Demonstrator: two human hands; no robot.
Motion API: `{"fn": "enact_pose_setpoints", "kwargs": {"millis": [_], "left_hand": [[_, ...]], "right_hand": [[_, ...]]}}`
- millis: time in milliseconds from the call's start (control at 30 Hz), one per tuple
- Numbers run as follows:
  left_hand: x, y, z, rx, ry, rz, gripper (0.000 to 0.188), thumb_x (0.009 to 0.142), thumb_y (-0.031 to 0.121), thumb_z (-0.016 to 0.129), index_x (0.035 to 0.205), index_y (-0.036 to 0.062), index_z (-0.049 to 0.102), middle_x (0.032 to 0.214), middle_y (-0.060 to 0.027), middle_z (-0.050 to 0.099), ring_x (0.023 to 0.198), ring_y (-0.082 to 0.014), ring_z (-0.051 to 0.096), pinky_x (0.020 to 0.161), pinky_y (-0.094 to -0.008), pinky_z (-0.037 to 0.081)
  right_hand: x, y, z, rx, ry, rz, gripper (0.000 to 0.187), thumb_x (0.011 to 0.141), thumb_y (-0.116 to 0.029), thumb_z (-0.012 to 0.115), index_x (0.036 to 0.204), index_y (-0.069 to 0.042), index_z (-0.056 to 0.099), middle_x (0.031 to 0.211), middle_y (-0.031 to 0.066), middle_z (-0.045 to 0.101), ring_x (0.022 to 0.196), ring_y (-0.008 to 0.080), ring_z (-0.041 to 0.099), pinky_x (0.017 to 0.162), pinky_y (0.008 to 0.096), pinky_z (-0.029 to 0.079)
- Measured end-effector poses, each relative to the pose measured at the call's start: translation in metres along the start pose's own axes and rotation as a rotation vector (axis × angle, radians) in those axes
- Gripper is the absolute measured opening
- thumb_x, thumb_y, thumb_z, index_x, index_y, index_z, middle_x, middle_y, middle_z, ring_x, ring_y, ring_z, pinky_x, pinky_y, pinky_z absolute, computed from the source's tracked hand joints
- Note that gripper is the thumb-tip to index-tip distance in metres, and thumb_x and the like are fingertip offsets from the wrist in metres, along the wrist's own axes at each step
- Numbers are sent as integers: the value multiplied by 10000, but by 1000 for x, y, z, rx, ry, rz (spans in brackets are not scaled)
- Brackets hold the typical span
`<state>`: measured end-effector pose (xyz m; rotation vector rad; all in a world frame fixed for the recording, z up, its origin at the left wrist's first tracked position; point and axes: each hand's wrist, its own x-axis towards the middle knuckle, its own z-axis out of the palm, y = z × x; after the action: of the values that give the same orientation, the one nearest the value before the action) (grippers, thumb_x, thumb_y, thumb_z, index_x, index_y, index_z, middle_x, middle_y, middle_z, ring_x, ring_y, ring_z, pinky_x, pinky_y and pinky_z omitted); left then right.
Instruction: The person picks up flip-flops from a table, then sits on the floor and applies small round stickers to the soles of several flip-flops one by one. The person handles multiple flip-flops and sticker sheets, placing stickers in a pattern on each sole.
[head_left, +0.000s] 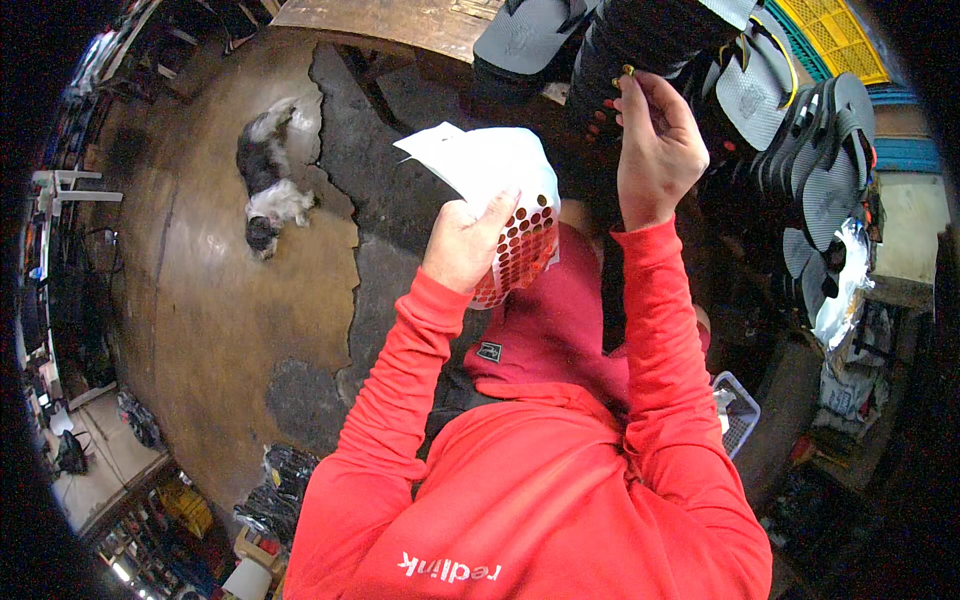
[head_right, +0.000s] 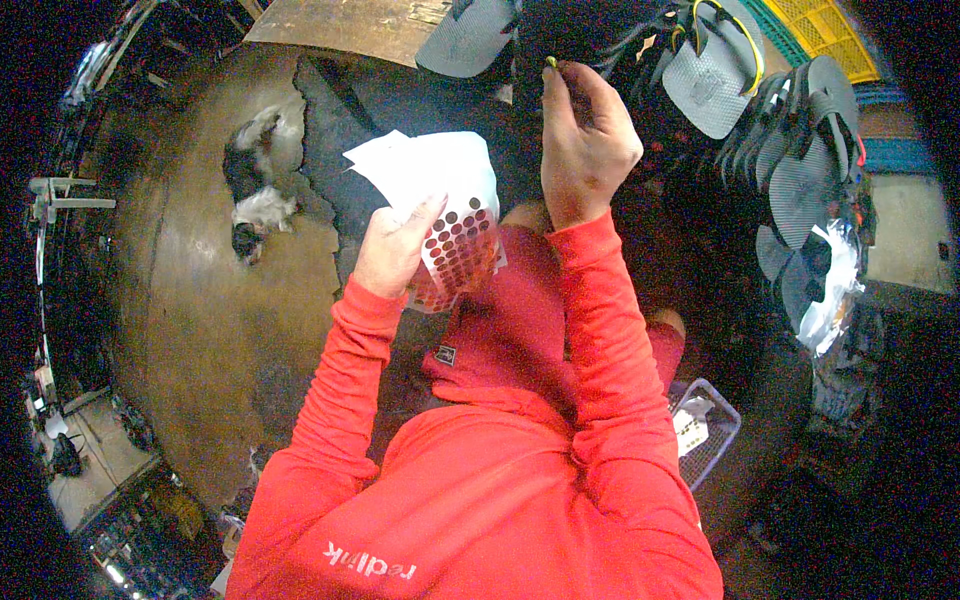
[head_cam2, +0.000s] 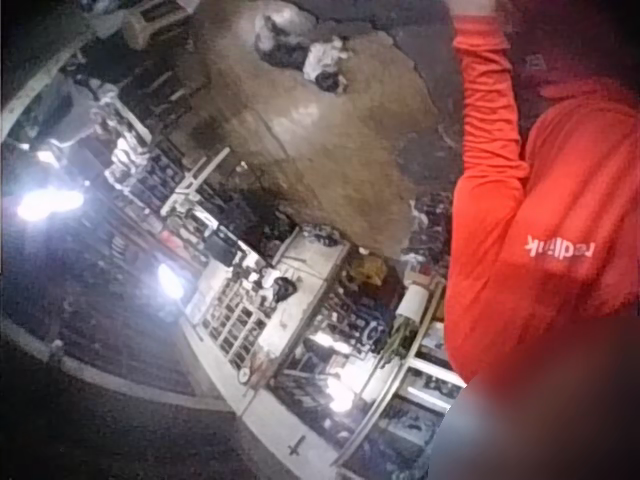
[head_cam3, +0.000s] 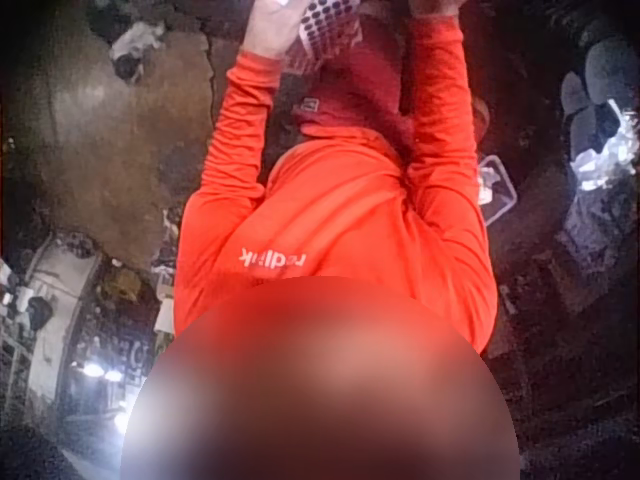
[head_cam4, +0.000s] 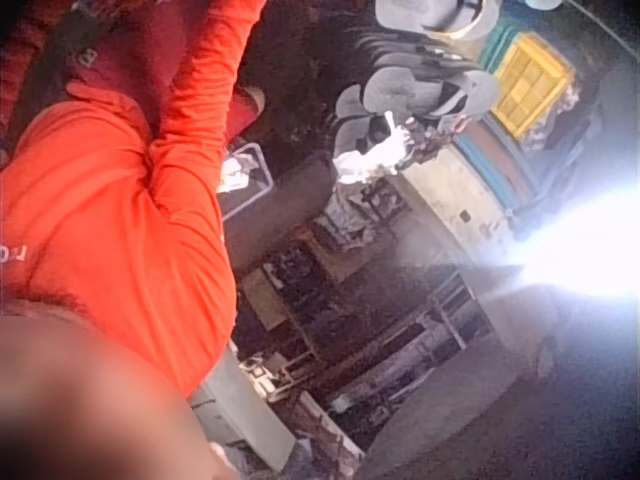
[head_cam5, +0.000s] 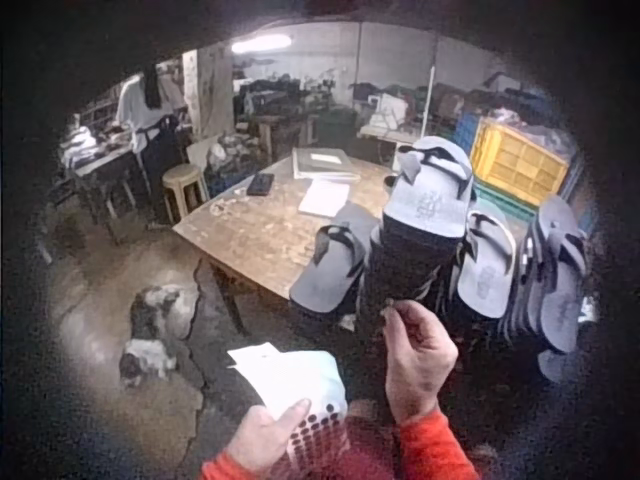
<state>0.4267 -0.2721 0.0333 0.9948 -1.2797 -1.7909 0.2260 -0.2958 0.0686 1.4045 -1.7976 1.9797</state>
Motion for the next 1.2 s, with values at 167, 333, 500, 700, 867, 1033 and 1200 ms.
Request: {"fn": "enact_pose_setpoints", "kwargs": {"millis": [167,333,500,700,867,1033,1200], "left_hand": [[-3,0,3,-43,21,-55,250,941,217,606,886,-8,701,805,6,675,689,-38,582,602,-226,445],[-6,-1,2,-31,1,-25,264,956,214,583,915,-23,692,823,8,665,726,-35,564,634,-231,447],[-7,-2,-5,-162,14,-64,256,948,206,588,956,-28,691,853,2,671,751,-36,584,642,-234,457],[-6,3,-8,-292,7,-108,269,958,225,561,990,-11,687,886,-10,673,773,-54,599,675,-240,468],[-2,7,-2,-305,-35,-150,306,979,257,531,1063,-9,657,952,-14,660,826,-78,605,721,-251,476],[-4,8,8,-469,41,-146,325,992,244,509,1168,-12,606,1082,-53,641,932,-113,604,825,-278,474],[-6,14,4,-496,56,-181,328,990,225,507,1170,-32,600,1090,-72,654,937,-125,628,823,-265,483]], "right_hand": [[-1,5,12,-149,153,-152,145,759,-106,781,836,-23,691,765,98,679,627,178,645,595,281,513],[2,4,13,-161,273,26,290,709,-148,837,750,-37,573,726,57,626,626,158,614,565,290,489],[-2,-7,0,360,103,376,198,825,-103,744,847,-30,561,766,45,630,594,75,587,458,204,448],[-34,-38,-42,58,-759,-359,344,752,-27,688,1086,-92,642,896,64,652,711,205,631,580,304,526],[-55,-44,-51,-291,-895,-588,354,654,-75,657,1008,-84,653,902,33,624,699,209,594,578,312,515],[-53,-46,-49,-265,-768,-787,323,644,-122,633,957,-45,648,905,74,638,674,195,600,573,303,510],[-40,-48,-38,-26,-660,-484,242,637,50,724,844,-40,636,849,94,648,702,234,631,618,320,531]]}}
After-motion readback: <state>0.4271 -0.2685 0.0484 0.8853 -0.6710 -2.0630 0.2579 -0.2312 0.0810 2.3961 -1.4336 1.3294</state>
